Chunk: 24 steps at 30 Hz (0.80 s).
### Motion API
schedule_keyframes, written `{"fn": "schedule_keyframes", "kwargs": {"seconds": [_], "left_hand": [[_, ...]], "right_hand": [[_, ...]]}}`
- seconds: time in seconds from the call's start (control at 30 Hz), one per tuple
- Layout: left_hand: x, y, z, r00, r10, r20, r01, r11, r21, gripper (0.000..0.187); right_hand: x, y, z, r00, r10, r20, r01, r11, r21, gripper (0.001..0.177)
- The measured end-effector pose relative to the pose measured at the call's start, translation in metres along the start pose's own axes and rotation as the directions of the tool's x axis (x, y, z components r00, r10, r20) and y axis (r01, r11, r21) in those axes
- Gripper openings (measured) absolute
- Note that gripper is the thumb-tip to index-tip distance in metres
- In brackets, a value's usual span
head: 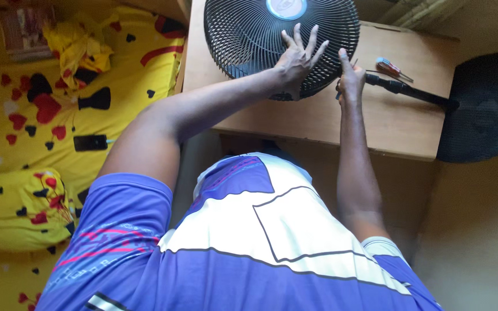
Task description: The person moves a standing electric fan onto a wooden desk and uses a screwdriver to loosen and remove screws from the front fan cage. They manipulate the cage and continue unscrewing fasteners to partially disassemble the fan.
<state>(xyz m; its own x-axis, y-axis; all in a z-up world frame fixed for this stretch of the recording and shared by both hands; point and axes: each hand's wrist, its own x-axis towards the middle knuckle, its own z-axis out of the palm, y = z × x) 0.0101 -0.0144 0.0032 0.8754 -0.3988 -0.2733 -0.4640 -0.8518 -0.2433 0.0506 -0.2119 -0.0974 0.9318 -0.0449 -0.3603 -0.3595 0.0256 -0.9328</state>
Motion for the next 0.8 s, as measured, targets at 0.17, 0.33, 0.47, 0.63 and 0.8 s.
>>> {"fn": "schedule_keyframes", "kwargs": {"seconds": [0.17, 0.33, 0.47, 0.63, 0.8], "left_hand": [[0.002, -0.013, -0.001, 0.989, 0.126, -0.081, -0.126, 0.992, 0.005, 0.162], [0.019, -0.035, -0.009, 0.974, 0.183, -0.136, -0.189, 0.981, -0.035, 0.155], [0.032, -0.054, -0.017, 0.956, 0.221, -0.195, -0.25, 0.958, -0.14, 0.134], [0.034, -0.057, -0.025, 0.934, 0.276, -0.226, -0.326, 0.917, -0.229, 0.12], [0.027, -0.069, -0.035, 0.924, 0.292, -0.249, -0.355, 0.895, -0.27, 0.106]], "right_hand": [[-0.006, 0.025, 0.001, 0.979, -0.147, -0.138, 0.146, 0.989, -0.015, 0.039], [-0.074, 0.067, 0.029, 0.843, -0.395, -0.365, 0.385, 0.917, -0.102, 0.042], [-0.142, 0.079, 0.05, 0.949, -0.212, 0.231, 0.182, 0.973, 0.144, 0.04], [-0.157, 0.041, 0.082, 0.936, -0.229, 0.269, 0.273, 0.951, -0.143, 0.028], [-0.144, -0.011, 0.098, 0.944, -0.235, 0.233, 0.281, 0.941, -0.189, 0.03]]}}
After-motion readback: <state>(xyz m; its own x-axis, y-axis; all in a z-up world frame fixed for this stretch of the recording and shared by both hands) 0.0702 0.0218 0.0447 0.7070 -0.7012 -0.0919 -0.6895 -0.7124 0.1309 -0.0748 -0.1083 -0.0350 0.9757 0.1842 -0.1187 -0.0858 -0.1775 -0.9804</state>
